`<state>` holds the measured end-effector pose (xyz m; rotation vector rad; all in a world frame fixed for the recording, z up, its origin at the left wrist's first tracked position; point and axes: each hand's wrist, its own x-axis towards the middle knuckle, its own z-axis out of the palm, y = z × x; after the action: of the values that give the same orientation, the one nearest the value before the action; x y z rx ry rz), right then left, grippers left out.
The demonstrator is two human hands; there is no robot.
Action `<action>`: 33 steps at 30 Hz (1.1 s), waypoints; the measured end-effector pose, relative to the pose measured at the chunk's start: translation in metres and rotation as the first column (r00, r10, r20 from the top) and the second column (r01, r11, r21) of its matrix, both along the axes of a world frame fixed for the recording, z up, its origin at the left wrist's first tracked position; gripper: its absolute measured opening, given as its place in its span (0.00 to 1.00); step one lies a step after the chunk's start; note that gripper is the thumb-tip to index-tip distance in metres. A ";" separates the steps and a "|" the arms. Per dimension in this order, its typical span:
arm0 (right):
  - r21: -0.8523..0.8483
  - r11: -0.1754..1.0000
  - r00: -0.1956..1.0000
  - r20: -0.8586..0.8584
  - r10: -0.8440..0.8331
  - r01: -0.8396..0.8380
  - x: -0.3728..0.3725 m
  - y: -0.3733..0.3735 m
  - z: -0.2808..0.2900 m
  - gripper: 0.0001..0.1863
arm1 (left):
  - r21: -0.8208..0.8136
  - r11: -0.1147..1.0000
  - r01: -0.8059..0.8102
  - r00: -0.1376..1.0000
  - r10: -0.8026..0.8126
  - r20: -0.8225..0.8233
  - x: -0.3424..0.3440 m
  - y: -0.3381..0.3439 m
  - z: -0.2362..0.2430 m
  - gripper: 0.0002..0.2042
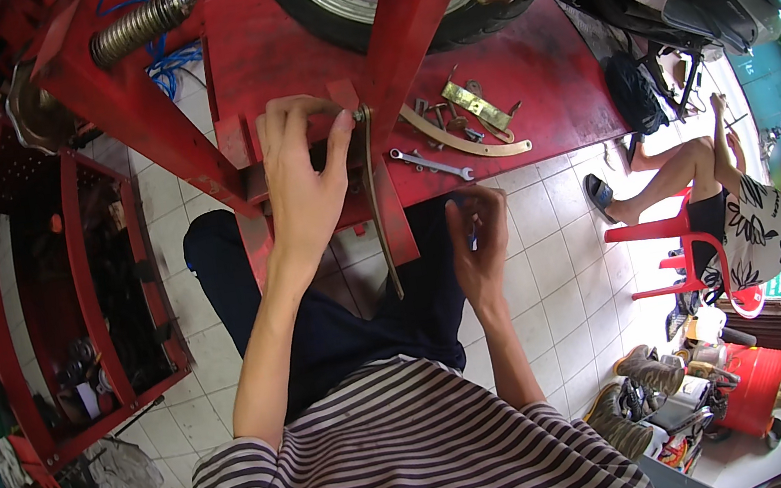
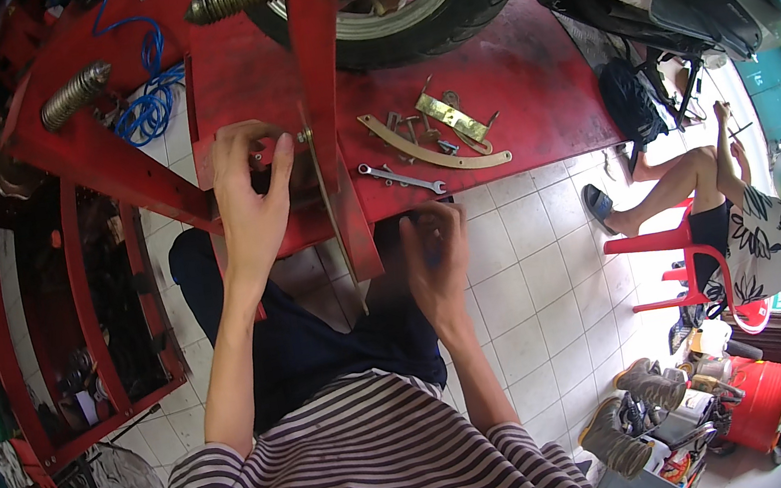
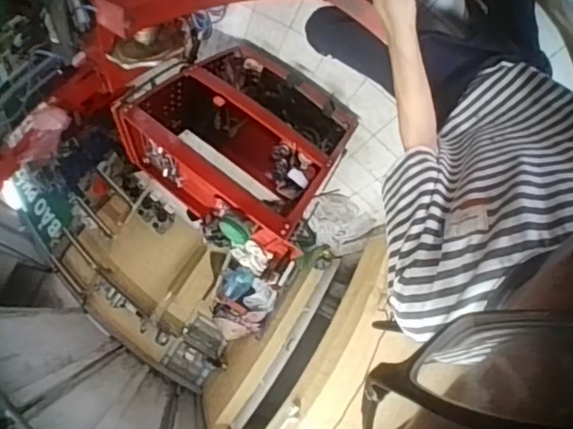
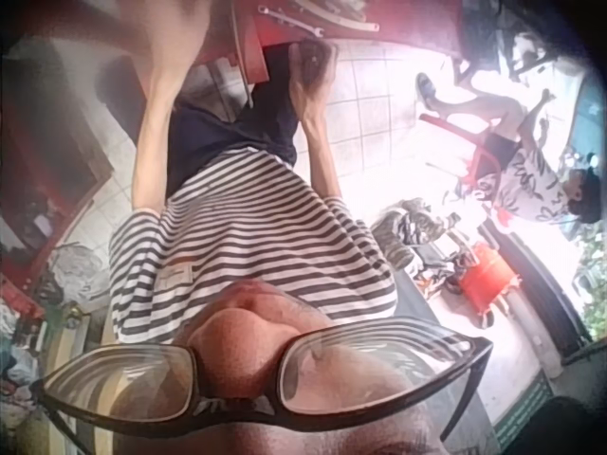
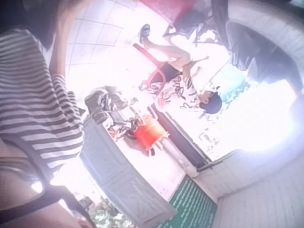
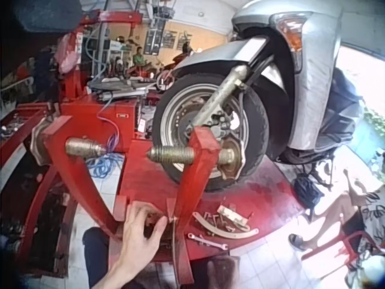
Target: The person removes a bolt and nut from a red metal frame using a wrench and by hand, wipes a metal component with a cloth, and then aligns and reinstalls the bolt and nut onto the frame.
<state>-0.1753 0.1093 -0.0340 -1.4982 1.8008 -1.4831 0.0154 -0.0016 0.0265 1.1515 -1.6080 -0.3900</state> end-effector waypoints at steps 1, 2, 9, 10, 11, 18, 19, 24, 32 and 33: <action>-0.013 1.000 1.000 -0.009 0.018 -0.018 0.001 0.000 -0.001 0.13 | 0.011 1.000 0.009 1.000 -0.009 0.004 -0.001 0.000 -0.002 0.07; -0.026 0.999 0.999 -0.019 0.036 -0.037 0.003 0.001 -0.002 0.13 | 0.021 1.000 0.018 1.000 -0.018 0.008 -0.003 -0.001 -0.004 0.06; -0.041 0.995 0.994 0.069 0.089 -0.087 0.014 -0.005 0.002 0.13 | 0.019 0.996 0.092 0.992 -0.090 -0.093 -0.004 0.005 0.004 0.05; -0.015 0.994 0.989 0.104 0.109 -0.108 0.016 -0.006 0.008 0.14 | 0.023 0.997 0.074 0.991 -0.071 -0.110 -0.004 0.006 0.005 0.05; 0.010 0.992 0.982 0.139 0.126 -0.129 0.017 -0.009 0.016 0.15 | 0.027 0.998 0.057 0.990 -0.053 -0.127 -0.005 0.008 0.006 0.05; -0.199 0.939 0.953 0.060 0.298 -0.281 0.029 -0.054 0.044 0.28 | 0.020 0.999 0.025 0.997 -0.026 0.068 -0.006 -0.002 -0.004 0.07; -0.213 0.931 0.945 0.072 0.319 -0.298 0.030 -0.059 0.045 0.29 | 0.014 0.999 0.033 0.997 -0.034 0.074 -0.008 -0.001 -0.002 0.06; -0.254 0.916 0.929 0.127 0.348 -0.309 0.036 -0.063 0.047 0.31 | 0.057 0.996 0.075 0.997 -0.075 -0.009 -0.009 0.002 0.002 0.07; -0.267 0.920 0.935 0.131 0.331 -0.288 0.037 -0.060 0.052 0.26 | 0.012 0.997 0.079 0.996 -0.078 -0.038 -0.005 -0.006 -0.007 0.07; -0.261 0.918 0.933 0.122 0.338 -0.298 0.035 -0.061 0.053 0.26 | 0.004 0.995 0.097 0.994 -0.096 -0.056 -0.006 -0.006 -0.005 0.07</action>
<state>-0.1401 0.0487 0.0185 -1.6335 1.2451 -1.6409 0.0090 -0.0073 0.0213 1.0616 -1.6187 -0.4866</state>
